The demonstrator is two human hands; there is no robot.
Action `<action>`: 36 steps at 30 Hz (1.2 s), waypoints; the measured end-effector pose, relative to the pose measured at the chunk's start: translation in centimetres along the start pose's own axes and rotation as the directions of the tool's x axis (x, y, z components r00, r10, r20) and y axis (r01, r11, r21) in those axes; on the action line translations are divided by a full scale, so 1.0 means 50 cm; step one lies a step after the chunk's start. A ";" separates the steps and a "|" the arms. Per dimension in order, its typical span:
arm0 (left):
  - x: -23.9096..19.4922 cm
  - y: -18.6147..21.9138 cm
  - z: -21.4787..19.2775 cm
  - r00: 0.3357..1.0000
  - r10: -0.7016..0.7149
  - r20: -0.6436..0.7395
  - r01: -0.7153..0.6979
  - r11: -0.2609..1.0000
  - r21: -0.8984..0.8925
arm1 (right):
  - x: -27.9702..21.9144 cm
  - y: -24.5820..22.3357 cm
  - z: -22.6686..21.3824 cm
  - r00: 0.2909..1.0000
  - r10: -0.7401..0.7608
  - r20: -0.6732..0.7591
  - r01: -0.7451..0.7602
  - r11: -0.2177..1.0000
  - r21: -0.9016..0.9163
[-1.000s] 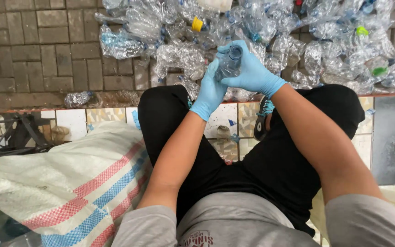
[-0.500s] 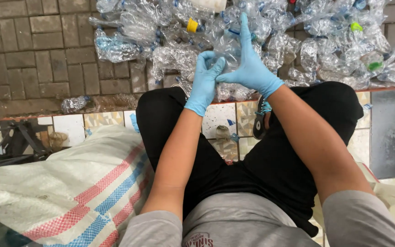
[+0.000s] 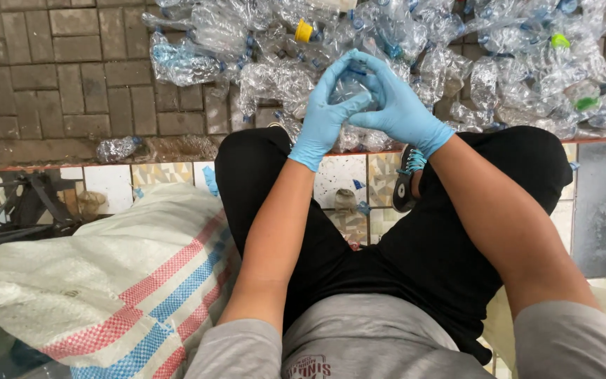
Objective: The person sits on the floor and repeatedly picks up plastic bottles from a large pile, crushes them by hand, and places them into a large sack. The person handles the bottles one by one, crushing each before depositing it.
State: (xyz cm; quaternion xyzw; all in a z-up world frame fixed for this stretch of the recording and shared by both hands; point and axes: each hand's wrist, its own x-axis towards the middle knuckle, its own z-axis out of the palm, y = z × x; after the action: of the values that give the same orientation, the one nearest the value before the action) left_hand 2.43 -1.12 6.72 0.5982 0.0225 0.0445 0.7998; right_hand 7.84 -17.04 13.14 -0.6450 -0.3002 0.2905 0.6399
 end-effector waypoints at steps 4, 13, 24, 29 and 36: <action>-0.007 -0.015 0.026 0.986 -0.012 -0.168 -0.011 0.990 -0.140 | 0.002 -0.001 0.022 0.996 0.078 -0.042 -0.076 0.996 0.056; 0.010 -0.005 0.051 0.919 0.070 -0.389 -0.030 0.994 0.106 | 0.017 0.038 0.036 0.952 0.190 -0.238 -0.142 0.968 0.205; 0.025 -0.034 0.026 0.979 0.037 -0.201 -0.007 0.989 0.150 | 0.018 0.006 0.000 0.931 0.052 -0.360 -0.067 0.997 -0.030; 0.009 -0.026 0.033 0.973 0.095 0.209 -0.152 0.949 0.275 | -0.188 -0.152 -0.016 0.778 -0.334 -0.533 0.002 0.849 -0.528; 0.026 -0.142 -0.073 0.917 -0.129 0.377 -0.182 0.706 0.684 | -0.585 -0.373 0.070 0.596 -0.457 -0.660 -0.408 0.536 -0.739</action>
State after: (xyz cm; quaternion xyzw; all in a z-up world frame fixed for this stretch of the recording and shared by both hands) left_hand 3.73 0.51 -1.12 0.8547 -0.1336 -0.0782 0.4955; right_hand -14.16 -36.96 31.45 -0.9191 -0.0889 -0.2260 0.3104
